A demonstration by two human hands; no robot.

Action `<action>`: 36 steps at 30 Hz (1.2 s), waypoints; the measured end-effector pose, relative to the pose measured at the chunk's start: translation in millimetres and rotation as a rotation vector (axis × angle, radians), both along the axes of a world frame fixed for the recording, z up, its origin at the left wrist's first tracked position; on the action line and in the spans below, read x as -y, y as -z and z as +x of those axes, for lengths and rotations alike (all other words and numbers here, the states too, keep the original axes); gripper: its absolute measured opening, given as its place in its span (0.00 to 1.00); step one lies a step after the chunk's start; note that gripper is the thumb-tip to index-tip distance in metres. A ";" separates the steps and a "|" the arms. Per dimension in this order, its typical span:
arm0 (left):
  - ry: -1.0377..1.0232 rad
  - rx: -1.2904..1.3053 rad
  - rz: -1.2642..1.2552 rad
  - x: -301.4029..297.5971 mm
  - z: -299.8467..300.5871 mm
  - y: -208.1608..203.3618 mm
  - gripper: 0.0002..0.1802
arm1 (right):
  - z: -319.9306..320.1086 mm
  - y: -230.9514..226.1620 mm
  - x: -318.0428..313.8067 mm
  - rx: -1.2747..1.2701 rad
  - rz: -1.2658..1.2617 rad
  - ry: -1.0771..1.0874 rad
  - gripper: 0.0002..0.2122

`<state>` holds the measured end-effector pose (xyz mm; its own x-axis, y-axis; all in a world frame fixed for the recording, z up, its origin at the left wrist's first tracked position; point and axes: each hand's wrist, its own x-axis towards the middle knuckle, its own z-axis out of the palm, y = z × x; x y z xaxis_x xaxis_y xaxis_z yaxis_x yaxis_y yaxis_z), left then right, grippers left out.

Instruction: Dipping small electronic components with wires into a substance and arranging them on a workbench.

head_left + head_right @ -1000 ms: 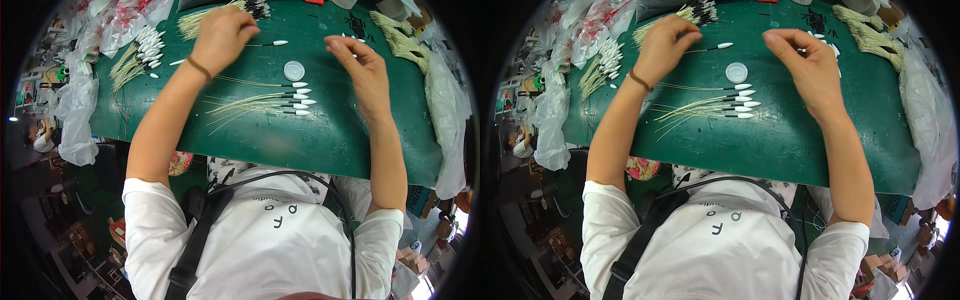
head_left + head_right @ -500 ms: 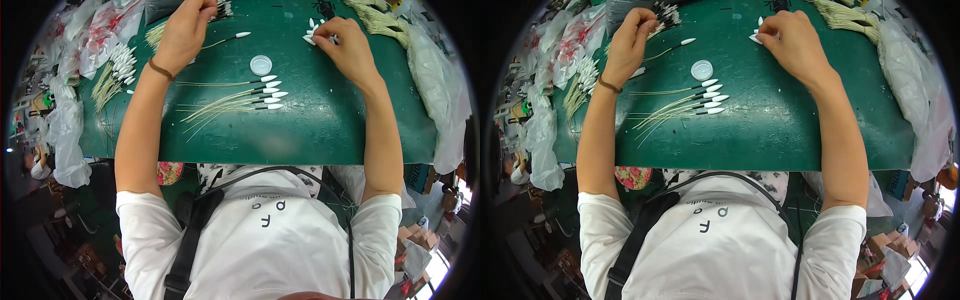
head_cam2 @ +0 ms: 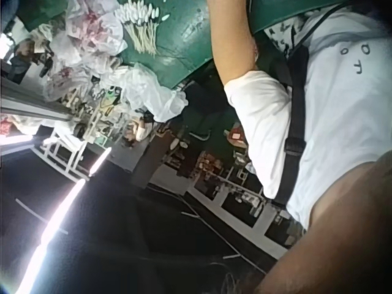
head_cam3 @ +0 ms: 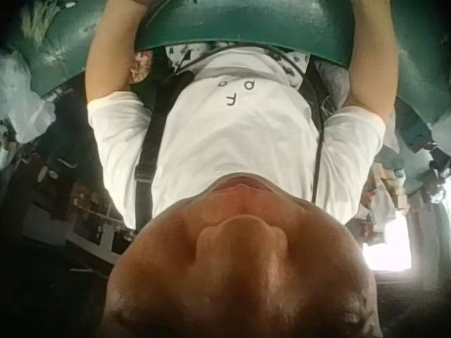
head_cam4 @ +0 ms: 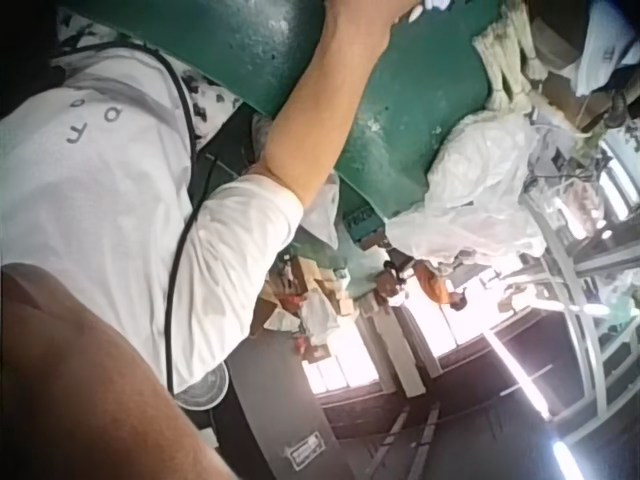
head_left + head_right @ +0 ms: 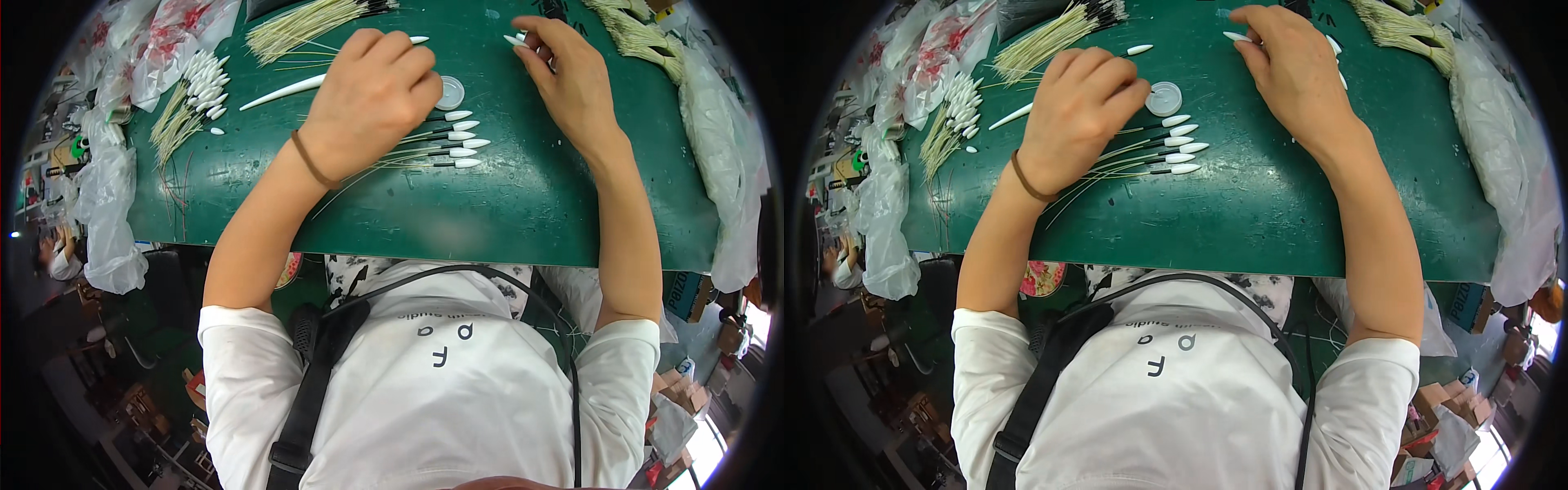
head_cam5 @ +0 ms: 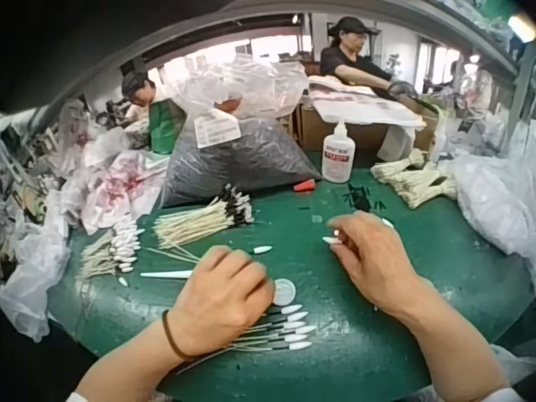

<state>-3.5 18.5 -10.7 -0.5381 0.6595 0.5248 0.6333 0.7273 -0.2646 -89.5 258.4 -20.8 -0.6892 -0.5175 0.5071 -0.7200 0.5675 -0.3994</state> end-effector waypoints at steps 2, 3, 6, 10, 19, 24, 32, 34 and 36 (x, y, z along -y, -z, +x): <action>0.005 -0.055 -0.040 -0.6 -0.2 1.4 0.06 | 2.4 -3.5 1.4 0.027 -0.057 0.002 0.10; 0.008 -0.069 -0.033 -0.5 1.1 -0.8 0.06 | 2.6 -4.4 1.8 -0.037 -0.102 -0.029 0.10; 0.009 -0.051 0.069 4.1 1.0 -1.3 0.06 | 4.8 -11.3 3.2 -0.221 -0.123 -0.048 0.10; -0.041 0.212 0.396 7.5 5.8 2.2 0.05 | 17.2 -9.0 5.3 0.385 -0.387 -0.110 0.07; -0.085 0.384 0.673 6.5 7.4 3.2 0.03 | 29.1 1.2 22.8 0.749 -0.486 -0.179 0.08; -0.098 0.418 0.738 3.6 8.4 2.0 0.03 | 28.5 3.9 25.2 0.776 -0.496 -0.153 0.09; -0.087 0.390 0.767 -5.2 9.2 2.3 0.03 | 30.6 2.6 27.8 0.864 -0.531 -0.194 0.10; -0.092 0.395 0.774 -6.6 9.5 1.8 0.02 | 29.9 3.4 26.6 0.862 -0.525 -0.193 0.09; -0.094 0.400 0.782 -7.8 8.5 2.4 0.02 | 28.8 5.0 25.3 0.858 -0.520 -0.189 0.09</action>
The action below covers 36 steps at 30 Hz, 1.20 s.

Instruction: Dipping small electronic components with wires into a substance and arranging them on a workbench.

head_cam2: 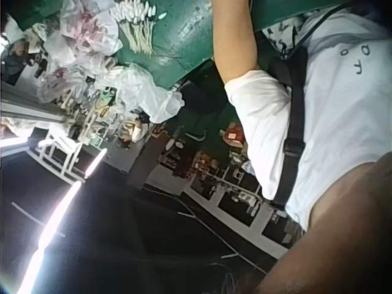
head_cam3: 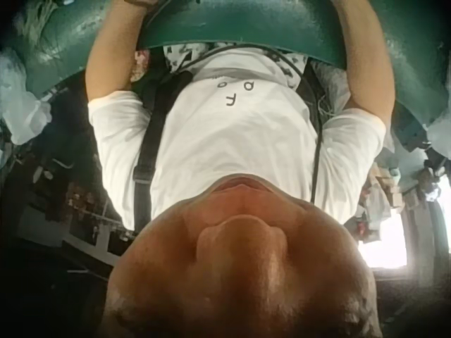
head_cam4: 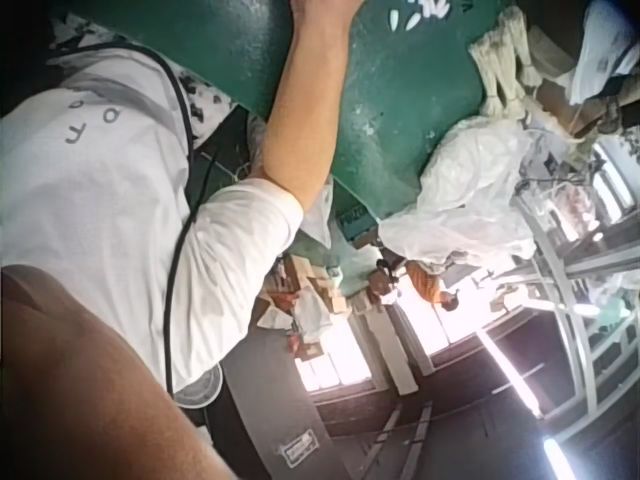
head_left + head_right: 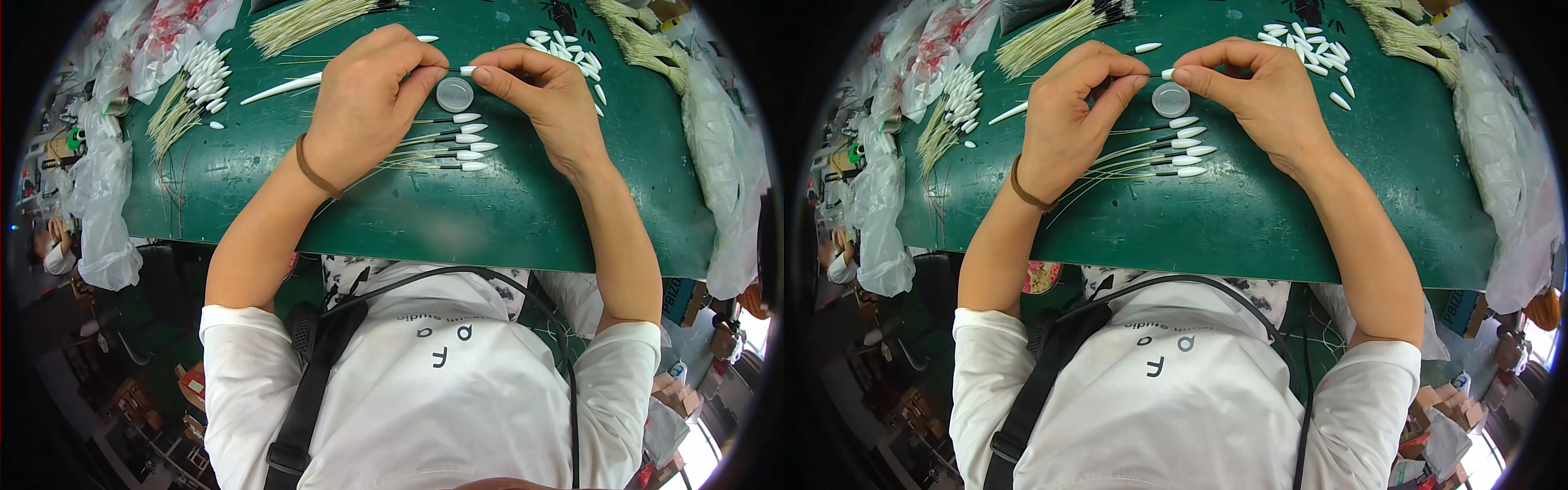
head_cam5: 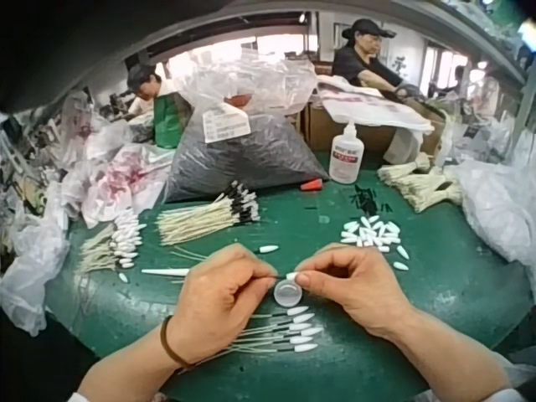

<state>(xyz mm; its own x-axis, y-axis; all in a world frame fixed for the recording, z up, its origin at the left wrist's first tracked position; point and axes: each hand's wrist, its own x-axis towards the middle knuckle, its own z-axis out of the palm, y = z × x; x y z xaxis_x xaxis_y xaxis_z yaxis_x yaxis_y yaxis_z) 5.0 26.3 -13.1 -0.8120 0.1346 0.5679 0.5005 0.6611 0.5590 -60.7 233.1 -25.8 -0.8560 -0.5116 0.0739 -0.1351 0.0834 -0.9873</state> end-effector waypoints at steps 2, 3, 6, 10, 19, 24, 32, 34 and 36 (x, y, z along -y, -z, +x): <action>-0.008 0.013 -0.002 -0.9 -0.4 1.9 0.03 | -1.0 1.3 -0.7 -0.053 -0.001 -0.004 0.10; -0.006 0.013 -0.002 -1.8 -1.2 2.9 0.03 | -2.8 0.8 -1.7 -0.054 -0.001 -0.002 0.10; -0.023 0.066 0.020 -1.5 -7.3 9.2 0.03 | -11.8 -9.1 -9.2 -0.452 0.213 0.049 0.12; -0.125 -0.069 -0.154 7.8 -13.9 20.3 0.03 | -35.7 -46.8 -52.7 -0.578 0.508 0.090 0.09; -0.153 -0.002 -0.246 26.9 -27.3 15.7 0.07 | -39.6 -49.1 -87.0 -0.406 1.008 0.005 0.06; -0.326 -0.034 -0.450 63.3 -57.0 -6.8 0.06 | -40.8 -42.1 -79.9 -0.500 0.933 -0.024 0.05; -0.304 -0.066 -0.365 69.3 -72.5 1.9 0.04 | -36.0 -46.5 -76.8 -0.586 0.843 0.031 0.06; -0.271 -0.043 -0.265 72.9 -74.8 3.5 0.04 | -34.9 -46.8 -75.5 -0.612 0.822 0.044 0.06; -0.241 -0.023 -0.166 79.2 -77.8 6.4 0.05 | -33.6 -47.6 -72.9 -0.642 0.800 0.054 0.06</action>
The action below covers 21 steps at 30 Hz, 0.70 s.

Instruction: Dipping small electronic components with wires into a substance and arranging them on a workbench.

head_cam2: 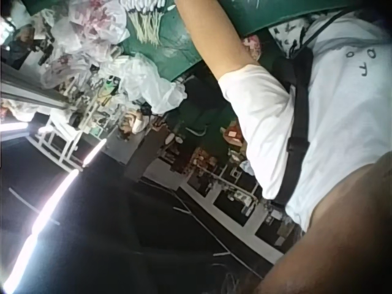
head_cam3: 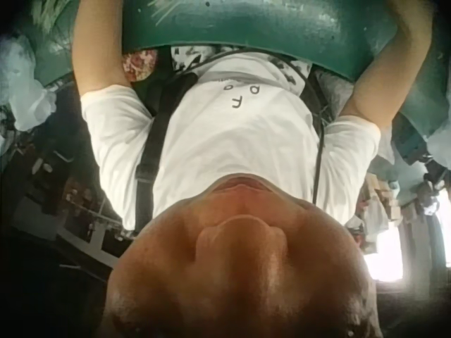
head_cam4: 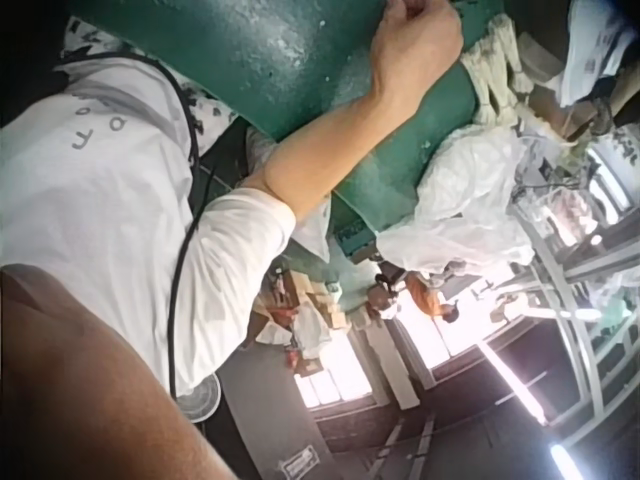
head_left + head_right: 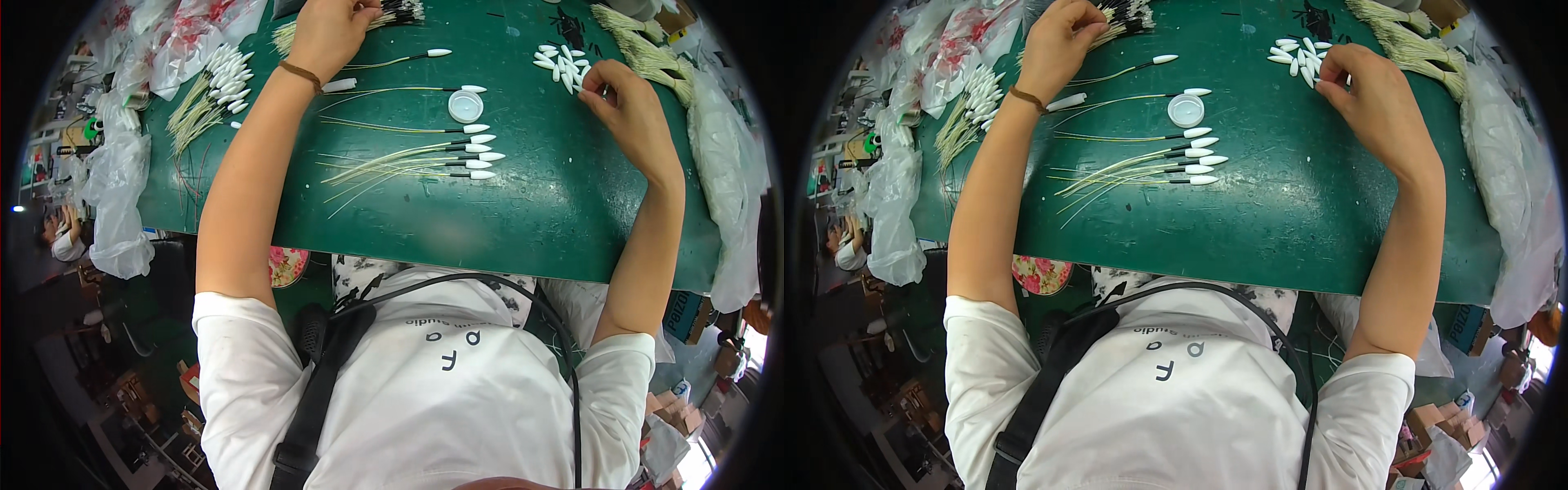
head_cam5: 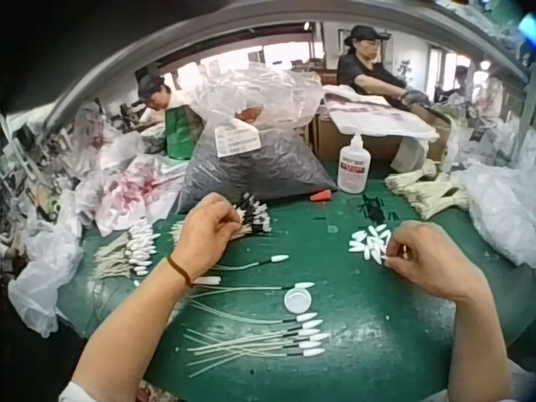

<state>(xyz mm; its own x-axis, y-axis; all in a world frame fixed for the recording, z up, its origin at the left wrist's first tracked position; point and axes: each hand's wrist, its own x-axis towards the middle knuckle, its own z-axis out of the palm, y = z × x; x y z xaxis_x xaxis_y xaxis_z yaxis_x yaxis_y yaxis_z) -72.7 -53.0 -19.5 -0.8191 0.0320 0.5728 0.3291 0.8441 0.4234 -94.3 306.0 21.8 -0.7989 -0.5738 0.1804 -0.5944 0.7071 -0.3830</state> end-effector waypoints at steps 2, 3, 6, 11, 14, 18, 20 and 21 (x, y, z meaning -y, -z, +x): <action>0.032 -0.045 -0.055 2.7 -3.1 1.6 0.06 | 0.6 0.2 2.9 0.000 -0.019 0.001 0.06; 0.032 -0.047 -0.056 4.8 -3.3 2.5 0.06 | 0.5 -0.2 4.9 -0.002 -0.020 0.000 0.06; 0.073 0.062 -0.011 -4.6 -0.3 -6.2 0.07 | 1.0 0.6 4.8 -0.018 -0.036 0.005 0.06; 0.072 0.113 -0.005 17.4 -10.2 14.4 0.09 | 1.9 1.8 8.1 -0.047 -0.086 -0.020 0.06; 0.066 0.173 0.010 18.2 -11.4 18.1 0.10 | 1.8 3.8 8.1 -0.033 -0.074 -0.012 0.06; 0.092 0.147 0.020 24.1 -12.4 20.2 0.10 | 0.9 7.2 8.7 -0.031 -0.090 -0.024 0.06; 0.100 0.129 0.070 23.4 -11.4 19.8 0.09 | 1.4 7.2 9.4 -0.037 -0.094 -0.031 0.06; 0.099 0.129 0.070 23.3 -10.5 19.6 0.09 | 1.1 8.7 10.0 -0.037 -0.094 -0.032 0.06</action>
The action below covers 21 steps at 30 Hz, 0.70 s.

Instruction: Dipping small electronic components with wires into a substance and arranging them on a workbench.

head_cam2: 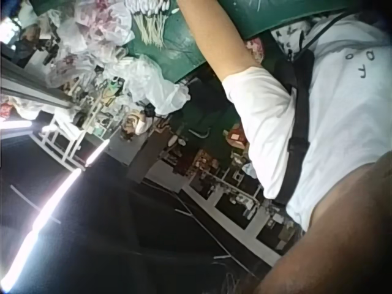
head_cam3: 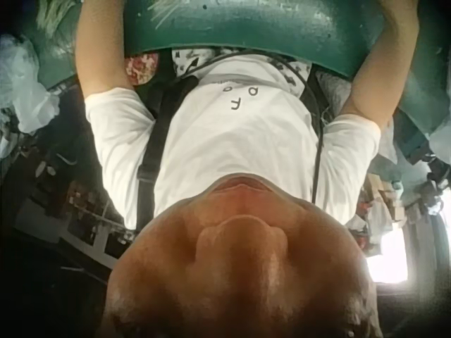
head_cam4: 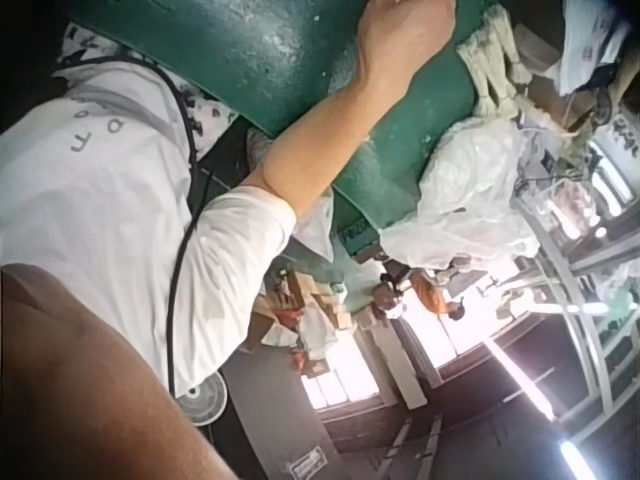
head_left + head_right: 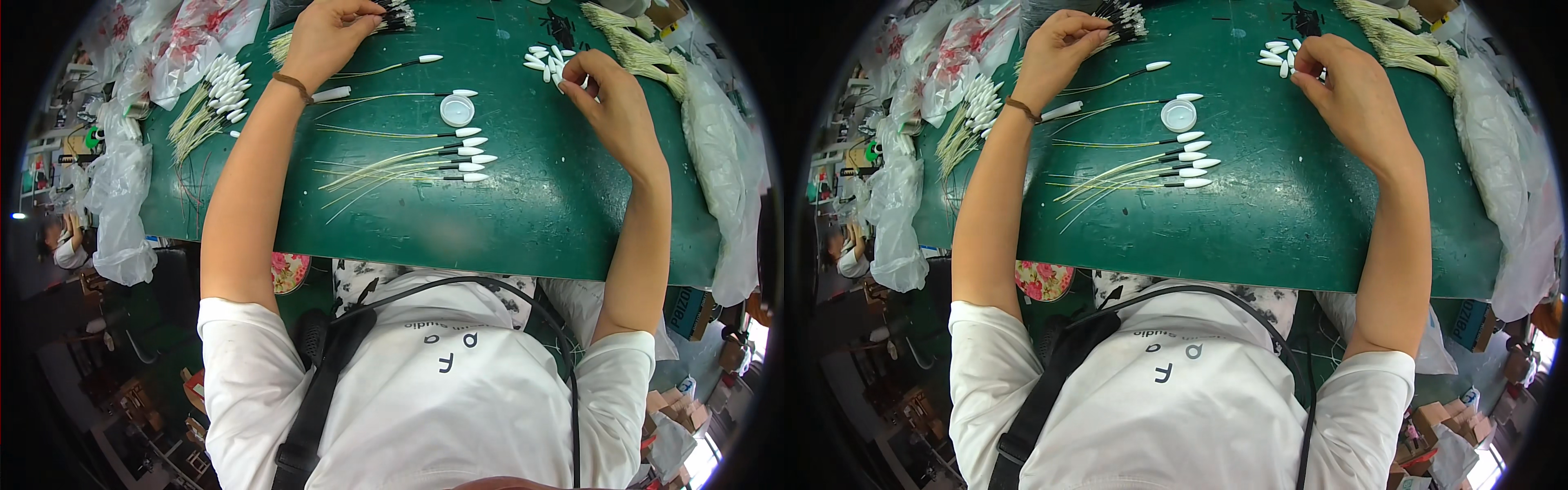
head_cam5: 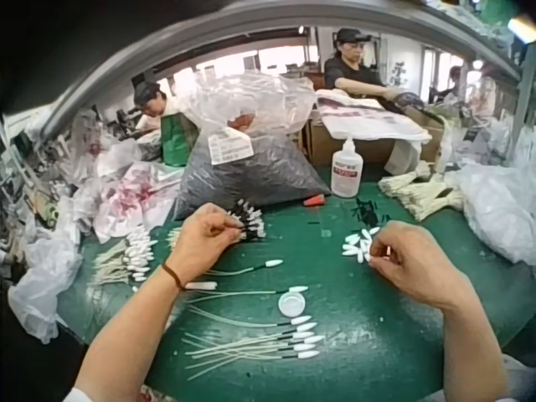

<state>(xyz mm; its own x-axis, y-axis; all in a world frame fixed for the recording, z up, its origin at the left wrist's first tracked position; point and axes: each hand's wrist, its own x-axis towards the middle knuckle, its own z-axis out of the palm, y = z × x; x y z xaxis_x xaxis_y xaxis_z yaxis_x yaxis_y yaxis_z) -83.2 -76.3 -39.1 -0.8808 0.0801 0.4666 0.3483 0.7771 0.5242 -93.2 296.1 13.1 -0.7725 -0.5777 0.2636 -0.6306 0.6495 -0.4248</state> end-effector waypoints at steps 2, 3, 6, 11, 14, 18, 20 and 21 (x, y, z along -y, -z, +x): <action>-0.016 -0.011 0.074 -8.9 2.6 -7.5 0.09 | -1.9 3.6 -0.4 -0.076 -0.080 -0.007 0.05; -0.014 -0.010 0.076 -13.4 4.4 -10.9 0.09 | -2.6 3.7 0.6 -0.075 -0.078 -0.005 0.05; -0.110 0.035 0.358 -30.6 12.1 -31.2 0.06 | -8.1 6.9 3.1 0.063 -0.308 0.102 0.06; 0.227 -0.249 -0.162 -61.7 48.2 -63.5 0.10 | -10.5 18.6 2.7 0.260 -0.610 0.001 0.10; 0.256 -0.232 -0.301 -82.0 73.5 -46.8 0.05 | -7.5 23.2 7.7 0.273 -0.570 -0.035 0.12; 0.258 -0.384 -0.574 -89.0 80.7 -35.7 0.04 | -0.9 22.1 17.5 0.212 -0.532 -0.083 0.10; 0.231 -0.429 -0.640 -90.8 80.4 -32.9 0.04 | 2.6 22.0 20.4 0.192 -0.505 -0.075 0.10; 0.240 -0.434 -0.686 -92.3 81.1 -33.0 0.04 | 4.7 21.8 21.8 0.170 -0.479 -0.065 0.09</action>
<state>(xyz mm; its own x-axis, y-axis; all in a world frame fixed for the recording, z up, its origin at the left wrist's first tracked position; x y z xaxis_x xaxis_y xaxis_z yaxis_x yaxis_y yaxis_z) -2.1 16.0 -6.1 -0.5576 0.6308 0.5396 0.6057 0.7537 -0.2552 -88.5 274.3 -8.7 -0.7941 -0.4711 0.3841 -0.5592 0.3186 -0.7654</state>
